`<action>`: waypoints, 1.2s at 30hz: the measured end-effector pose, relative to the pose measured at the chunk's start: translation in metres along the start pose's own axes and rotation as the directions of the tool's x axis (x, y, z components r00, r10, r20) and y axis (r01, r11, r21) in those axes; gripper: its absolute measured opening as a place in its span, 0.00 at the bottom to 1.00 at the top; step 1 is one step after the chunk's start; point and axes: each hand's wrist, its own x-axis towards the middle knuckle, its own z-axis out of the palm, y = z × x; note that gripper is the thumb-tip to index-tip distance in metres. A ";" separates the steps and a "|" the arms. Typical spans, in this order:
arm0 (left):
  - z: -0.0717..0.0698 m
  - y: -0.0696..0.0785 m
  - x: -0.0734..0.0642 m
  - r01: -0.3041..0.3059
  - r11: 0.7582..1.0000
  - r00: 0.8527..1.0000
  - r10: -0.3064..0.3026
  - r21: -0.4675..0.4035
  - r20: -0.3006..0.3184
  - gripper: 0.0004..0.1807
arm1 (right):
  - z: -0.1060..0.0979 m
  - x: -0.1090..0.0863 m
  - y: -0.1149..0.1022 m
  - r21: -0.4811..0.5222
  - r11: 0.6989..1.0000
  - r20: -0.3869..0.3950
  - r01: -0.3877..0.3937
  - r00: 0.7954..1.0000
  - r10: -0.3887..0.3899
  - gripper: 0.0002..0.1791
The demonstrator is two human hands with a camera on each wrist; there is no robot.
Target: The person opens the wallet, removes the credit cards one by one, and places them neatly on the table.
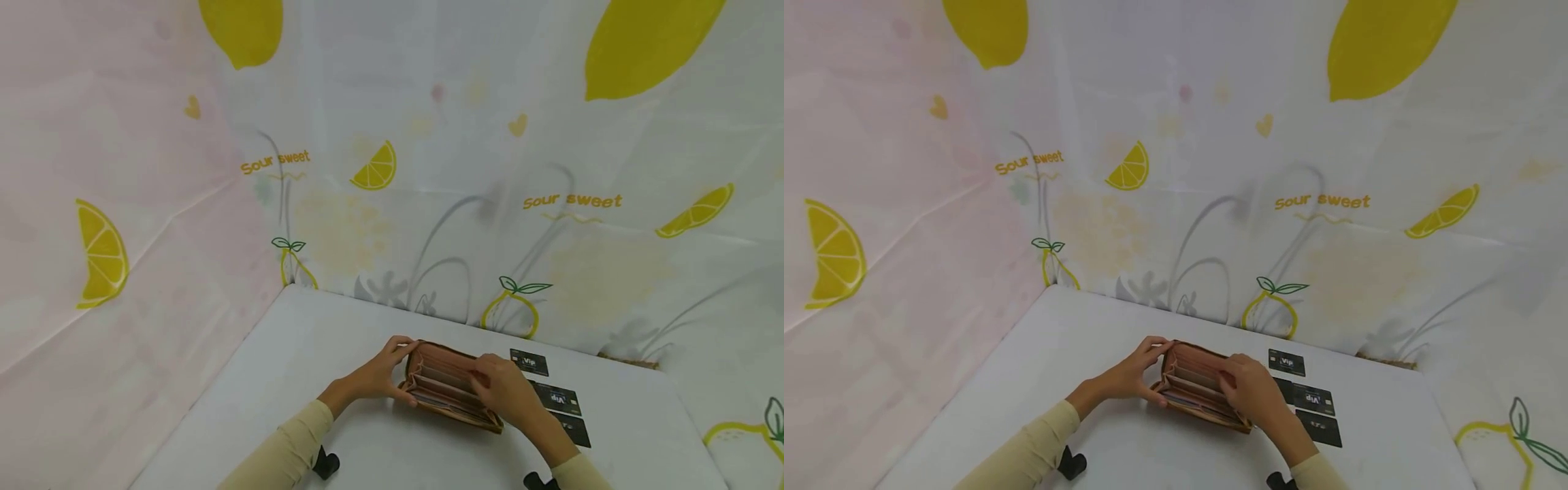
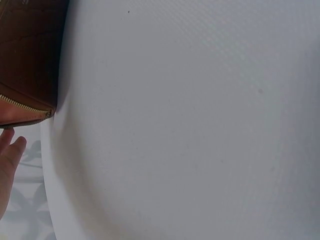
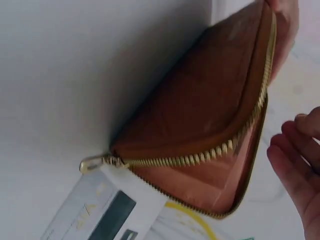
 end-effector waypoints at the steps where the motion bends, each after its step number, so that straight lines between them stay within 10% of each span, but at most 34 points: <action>1: 0.000 0.000 0.000 0.006 1.000 1.000 -0.006 -0.002 0.000 0.63 | 0.002 -0.001 -0.003 0.007 1.000 0.013 0.021 1.000 -0.021 0.10; 27: -0.003 0.001 -0.001 -0.003 1.000 1.000 0.003 -0.004 -0.016 0.64 | -0.004 -0.056 0.016 -0.022 0.999 0.000 -0.045 0.999 0.045 0.15; 36: -0.005 0.009 0.008 -0.166 0.984 0.982 0.171 0.064 -0.085 0.57 | 0.000 -0.059 0.020 -0.017 0.994 0.013 -0.108 0.994 0.108 0.18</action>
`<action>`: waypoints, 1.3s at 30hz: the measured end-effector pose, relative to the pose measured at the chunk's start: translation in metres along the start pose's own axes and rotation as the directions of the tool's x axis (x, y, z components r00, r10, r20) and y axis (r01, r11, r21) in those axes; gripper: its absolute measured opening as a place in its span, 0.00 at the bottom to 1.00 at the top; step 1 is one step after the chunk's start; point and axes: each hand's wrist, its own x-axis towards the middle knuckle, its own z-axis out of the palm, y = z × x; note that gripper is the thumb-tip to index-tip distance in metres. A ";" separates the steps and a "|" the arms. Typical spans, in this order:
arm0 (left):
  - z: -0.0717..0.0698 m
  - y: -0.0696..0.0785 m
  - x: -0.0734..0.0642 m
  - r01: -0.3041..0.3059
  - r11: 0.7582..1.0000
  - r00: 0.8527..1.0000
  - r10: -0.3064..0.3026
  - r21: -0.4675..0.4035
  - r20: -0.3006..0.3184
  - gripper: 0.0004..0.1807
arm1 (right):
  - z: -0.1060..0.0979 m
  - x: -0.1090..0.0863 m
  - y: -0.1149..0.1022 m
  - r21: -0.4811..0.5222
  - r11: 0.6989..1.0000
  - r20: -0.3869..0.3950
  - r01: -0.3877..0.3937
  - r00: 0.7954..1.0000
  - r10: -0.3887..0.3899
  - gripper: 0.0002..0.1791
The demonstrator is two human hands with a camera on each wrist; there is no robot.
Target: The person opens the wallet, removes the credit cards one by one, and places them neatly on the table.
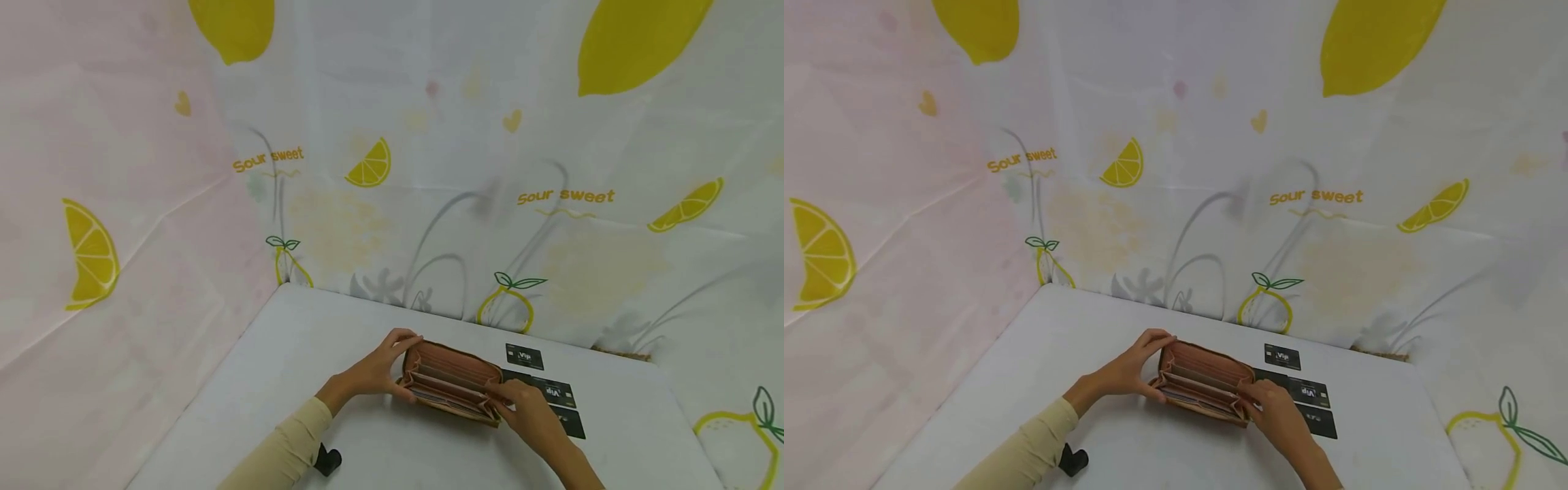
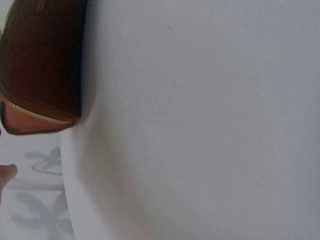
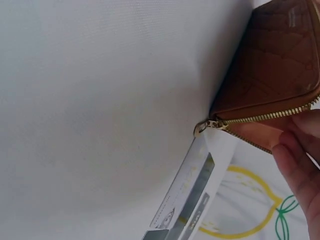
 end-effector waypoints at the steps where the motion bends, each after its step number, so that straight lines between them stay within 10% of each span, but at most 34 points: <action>1: 0.000 0.005 0.004 -0.042 0.999 0.999 0.042 0.010 -0.026 0.53 | 0.001 0.000 0.000 0.005 1.000 -0.003 -0.001 1.000 0.001 0.18; 8: 0.021 0.052 0.045 -0.286 0.918 0.944 0.319 0.275 -0.080 0.17 | 0.008 -0.002 0.002 0.049 0.999 -0.053 -0.017 0.998 0.019 0.18; 14: 0.048 0.074 0.069 -0.276 0.852 0.959 0.273 0.445 0.073 0.09 | 0.011 0.000 0.001 0.082 0.996 -0.047 -0.032 0.998 0.036 0.19; 21: 0.060 0.084 0.078 -0.234 0.818 0.970 0.231 0.526 0.073 0.03 | 0.010 0.001 0.000 0.073 0.996 -0.062 -0.050 0.997 0.055 0.18; 33: 0.066 0.087 0.080 -0.105 0.937 0.994 0.108 0.332 0.010 0.09 | 0.009 -0.001 0.002 0.057 0.998 -0.041 -0.035 0.998 0.037 0.14; 39: 0.067 0.091 0.078 0.128 0.972 0.991 -0.120 0.195 -0.052 0.12 | 0.008 0.001 0.003 0.065 0.998 -0.025 -0.026 0.999 0.028 0.13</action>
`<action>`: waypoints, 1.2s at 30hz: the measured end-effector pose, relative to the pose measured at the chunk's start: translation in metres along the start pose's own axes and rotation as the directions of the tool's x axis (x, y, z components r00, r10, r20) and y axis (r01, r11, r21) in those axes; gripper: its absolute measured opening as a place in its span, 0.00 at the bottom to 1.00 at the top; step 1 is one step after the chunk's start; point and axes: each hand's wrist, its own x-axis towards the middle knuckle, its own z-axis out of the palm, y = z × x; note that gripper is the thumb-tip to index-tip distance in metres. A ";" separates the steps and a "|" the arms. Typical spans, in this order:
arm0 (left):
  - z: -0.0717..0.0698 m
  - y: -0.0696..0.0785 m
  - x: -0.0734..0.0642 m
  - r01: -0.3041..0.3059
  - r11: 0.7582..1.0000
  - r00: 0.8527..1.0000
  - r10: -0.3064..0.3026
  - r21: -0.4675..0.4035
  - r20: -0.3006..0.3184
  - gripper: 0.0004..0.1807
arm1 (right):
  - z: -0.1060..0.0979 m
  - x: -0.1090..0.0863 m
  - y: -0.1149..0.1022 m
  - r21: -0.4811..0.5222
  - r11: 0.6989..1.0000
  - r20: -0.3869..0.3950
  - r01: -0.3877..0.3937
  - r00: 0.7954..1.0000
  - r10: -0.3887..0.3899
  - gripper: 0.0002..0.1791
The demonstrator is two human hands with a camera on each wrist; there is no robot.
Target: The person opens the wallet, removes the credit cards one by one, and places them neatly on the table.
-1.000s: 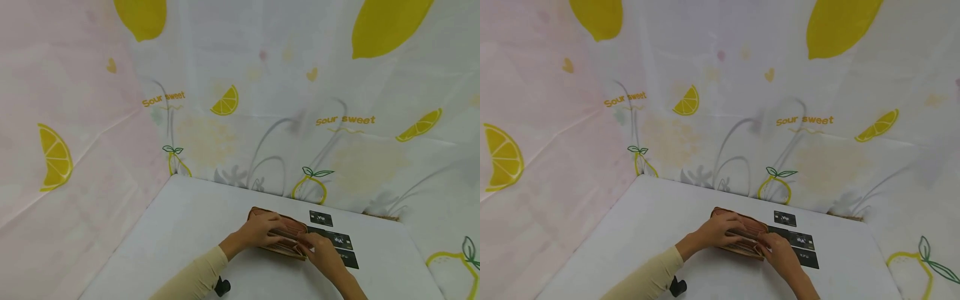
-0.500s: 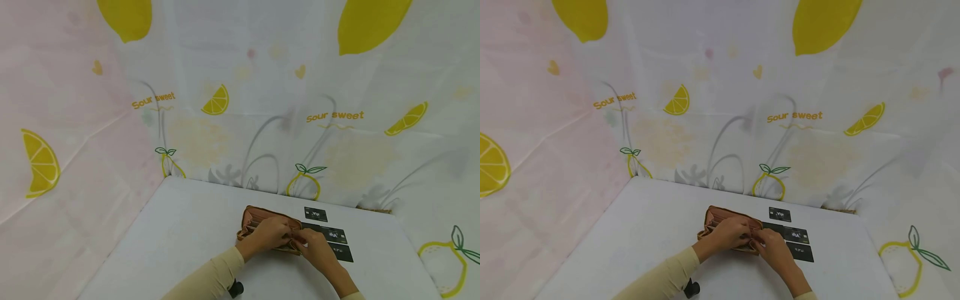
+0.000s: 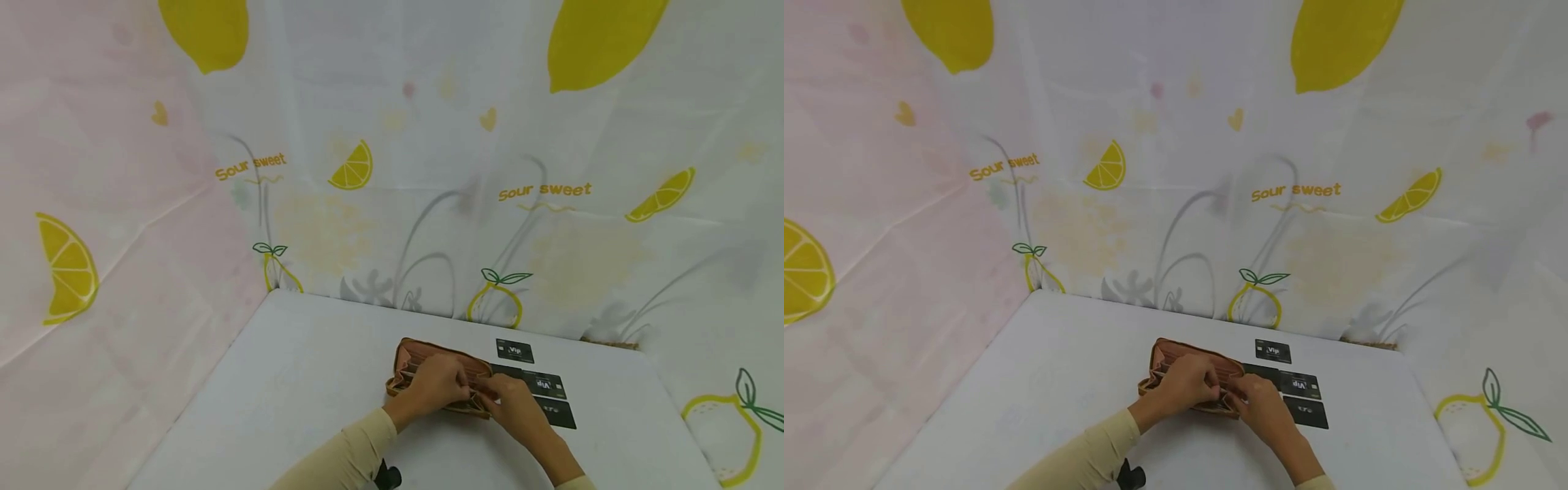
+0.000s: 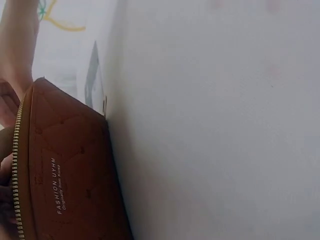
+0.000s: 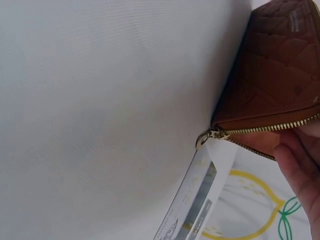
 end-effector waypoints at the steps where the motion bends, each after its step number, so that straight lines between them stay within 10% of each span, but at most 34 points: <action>1: 0.000 0.000 -0.001 0.037 0.999 0.999 -0.037 -0.016 -0.002 0.12 | 0.000 0.001 0.000 -0.003 1.000 -0.002 0.006 1.000 -0.006 0.13; 19: -0.025 -0.027 -0.022 0.152 0.987 0.985 -0.146 0.054 -0.091 0.15 | 0.008 0.015 -0.005 -0.002 0.999 0.030 0.046 0.998 -0.046 0.10; 36: -0.065 -0.087 -0.054 0.241 0.944 0.963 -0.262 -0.227 -0.068 0.05 | 0.002 0.004 -0.002 -0.012 0.999 0.002 0.036 0.999 -0.035 0.10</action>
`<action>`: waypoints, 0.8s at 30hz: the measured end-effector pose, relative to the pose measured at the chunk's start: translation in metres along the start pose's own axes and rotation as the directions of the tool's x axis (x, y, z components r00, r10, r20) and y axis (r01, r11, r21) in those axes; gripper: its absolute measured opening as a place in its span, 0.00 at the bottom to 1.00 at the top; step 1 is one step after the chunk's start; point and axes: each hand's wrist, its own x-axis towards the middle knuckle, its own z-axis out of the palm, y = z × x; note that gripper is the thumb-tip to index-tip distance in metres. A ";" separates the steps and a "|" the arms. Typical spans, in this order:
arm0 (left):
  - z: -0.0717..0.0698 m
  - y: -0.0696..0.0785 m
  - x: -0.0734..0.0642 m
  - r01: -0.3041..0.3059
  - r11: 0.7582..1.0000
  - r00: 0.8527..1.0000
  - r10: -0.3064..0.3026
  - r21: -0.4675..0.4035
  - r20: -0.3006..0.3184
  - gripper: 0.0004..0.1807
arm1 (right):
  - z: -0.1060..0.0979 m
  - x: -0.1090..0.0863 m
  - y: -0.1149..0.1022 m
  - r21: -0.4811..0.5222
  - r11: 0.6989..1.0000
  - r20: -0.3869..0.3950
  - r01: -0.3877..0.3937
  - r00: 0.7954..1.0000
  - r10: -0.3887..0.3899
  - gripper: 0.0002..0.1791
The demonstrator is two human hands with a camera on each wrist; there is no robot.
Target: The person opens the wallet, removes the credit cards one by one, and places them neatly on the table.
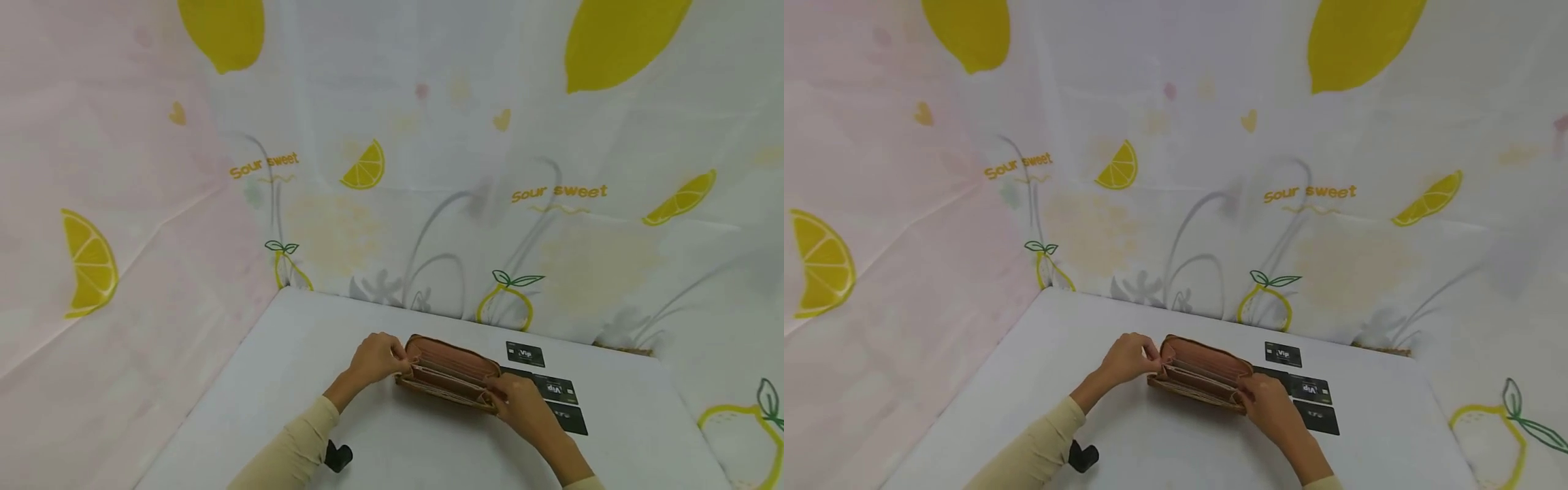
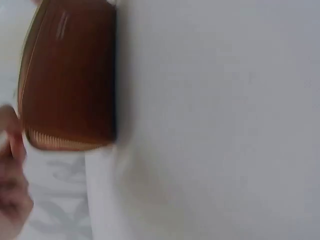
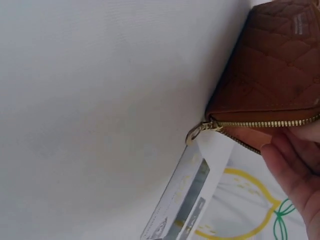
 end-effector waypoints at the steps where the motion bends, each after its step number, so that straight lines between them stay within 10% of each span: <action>1: -0.003 -0.004 -0.001 -0.021 0.999 1.000 0.021 -0.027 0.003 0.03 | -0.001 0.000 -0.001 -0.005 1.000 0.006 -0.004 1.000 0.004 0.10; 9: -0.013 -0.024 -0.003 -0.245 0.958 0.945 0.271 -0.152 0.183 0.29 | -0.003 0.003 -0.008 0.003 0.999 0.071 -0.045 0.997 0.044 0.10; 15: -0.010 -0.030 -0.003 -0.227 0.972 0.924 0.236 -0.063 0.302 0.43 | -0.008 0.011 -0.015 -0.102 0.994 0.124 -0.030 0.991 0.043 0.10; 24: -0.003 -0.040 -0.005 -0.221 0.966 0.922 0.252 -0.136 0.293 0.49 | 0.001 0.034 -0.043 -0.010 0.979 -0.012 0.203 0.979 -0.203 0.13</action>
